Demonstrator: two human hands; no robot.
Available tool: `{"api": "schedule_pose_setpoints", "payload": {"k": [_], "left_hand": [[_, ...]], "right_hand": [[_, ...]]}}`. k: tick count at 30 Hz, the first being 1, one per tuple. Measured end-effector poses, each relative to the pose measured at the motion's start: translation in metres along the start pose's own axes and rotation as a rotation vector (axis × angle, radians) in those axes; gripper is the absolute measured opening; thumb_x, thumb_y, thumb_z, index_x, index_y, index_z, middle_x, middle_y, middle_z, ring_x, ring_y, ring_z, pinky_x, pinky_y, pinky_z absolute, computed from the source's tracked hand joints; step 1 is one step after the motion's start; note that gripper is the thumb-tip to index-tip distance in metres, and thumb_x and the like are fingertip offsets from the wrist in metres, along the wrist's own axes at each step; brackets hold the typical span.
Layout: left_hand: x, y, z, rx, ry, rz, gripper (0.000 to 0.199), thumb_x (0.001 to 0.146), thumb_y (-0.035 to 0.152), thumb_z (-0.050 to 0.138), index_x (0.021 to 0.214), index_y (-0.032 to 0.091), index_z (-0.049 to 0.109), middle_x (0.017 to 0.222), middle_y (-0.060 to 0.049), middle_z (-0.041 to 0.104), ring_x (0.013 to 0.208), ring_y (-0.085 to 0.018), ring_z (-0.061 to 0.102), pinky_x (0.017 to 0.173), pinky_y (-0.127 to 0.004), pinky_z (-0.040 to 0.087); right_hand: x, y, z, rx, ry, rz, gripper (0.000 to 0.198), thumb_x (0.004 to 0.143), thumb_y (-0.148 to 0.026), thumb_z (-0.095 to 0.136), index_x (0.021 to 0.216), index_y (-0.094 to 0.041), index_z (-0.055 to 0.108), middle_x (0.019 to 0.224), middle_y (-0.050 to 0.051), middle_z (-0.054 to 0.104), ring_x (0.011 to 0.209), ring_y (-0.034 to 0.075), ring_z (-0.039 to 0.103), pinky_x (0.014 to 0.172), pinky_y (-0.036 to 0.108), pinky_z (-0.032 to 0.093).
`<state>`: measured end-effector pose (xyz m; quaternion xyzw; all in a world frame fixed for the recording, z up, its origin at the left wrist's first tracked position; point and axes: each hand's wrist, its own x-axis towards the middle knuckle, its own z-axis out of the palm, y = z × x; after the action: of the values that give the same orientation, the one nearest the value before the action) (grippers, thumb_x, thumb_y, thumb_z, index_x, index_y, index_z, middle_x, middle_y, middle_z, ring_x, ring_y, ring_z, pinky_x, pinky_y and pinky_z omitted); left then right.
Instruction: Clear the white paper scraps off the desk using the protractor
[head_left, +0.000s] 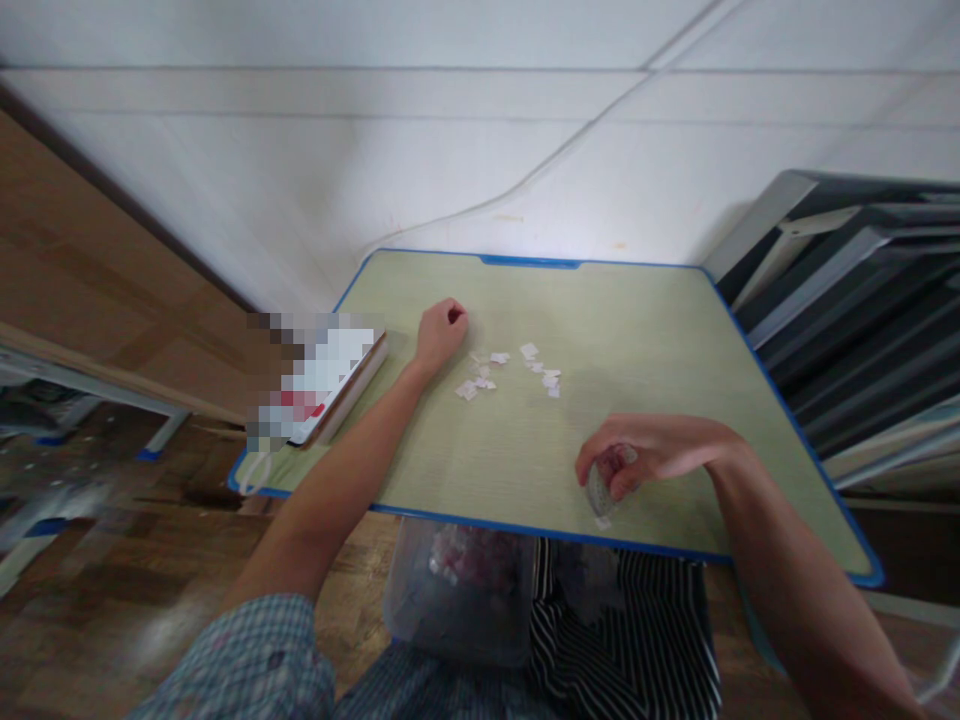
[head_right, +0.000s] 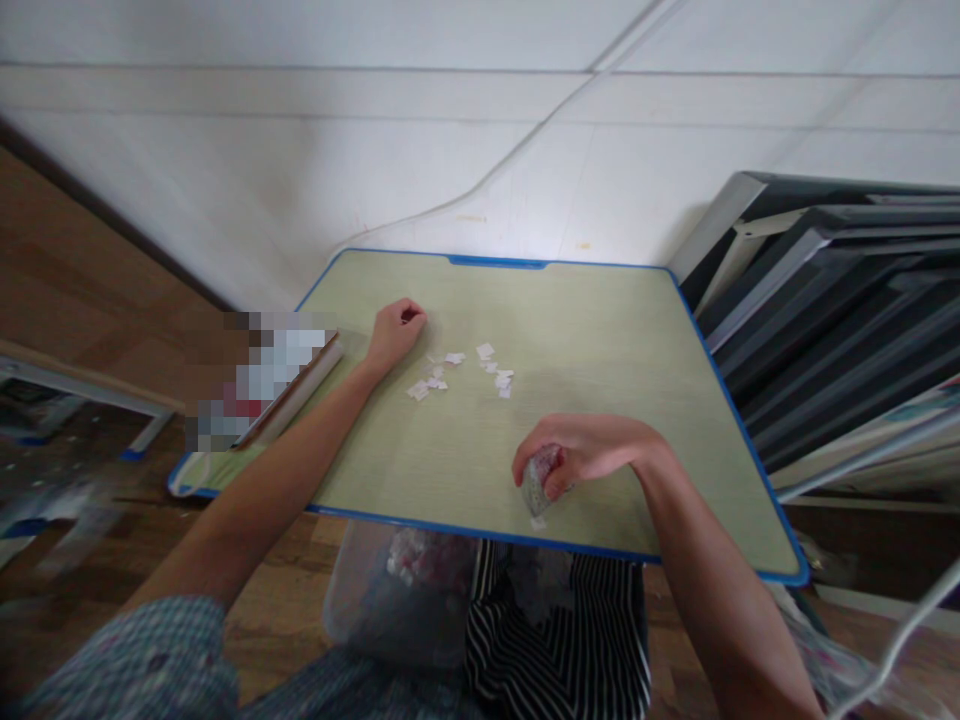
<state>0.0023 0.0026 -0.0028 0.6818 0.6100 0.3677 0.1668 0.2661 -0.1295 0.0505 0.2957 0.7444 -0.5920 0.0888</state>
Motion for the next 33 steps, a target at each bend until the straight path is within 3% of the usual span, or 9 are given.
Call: {"api": "schedule_pose_setpoints", "payload": {"k": [33], "left_hand": [[-0.001,0.001,-0.002,0.0,0.0,-0.004,0.01,0.069,0.02,0.044,0.064,0.017,0.052,0.067,-0.002,0.059,0.065,-0.012,0.05,0.068,-0.025,0.04]], "right_hand": [[0.003,-0.011,0.007,-0.063,-0.053,-0.024,0.031,0.071,-0.025,0.064,0.098,-0.009,0.065,0.066,0.004,0.063,0.059,0.01,0.056,0.051,0.018,0.041]]}}
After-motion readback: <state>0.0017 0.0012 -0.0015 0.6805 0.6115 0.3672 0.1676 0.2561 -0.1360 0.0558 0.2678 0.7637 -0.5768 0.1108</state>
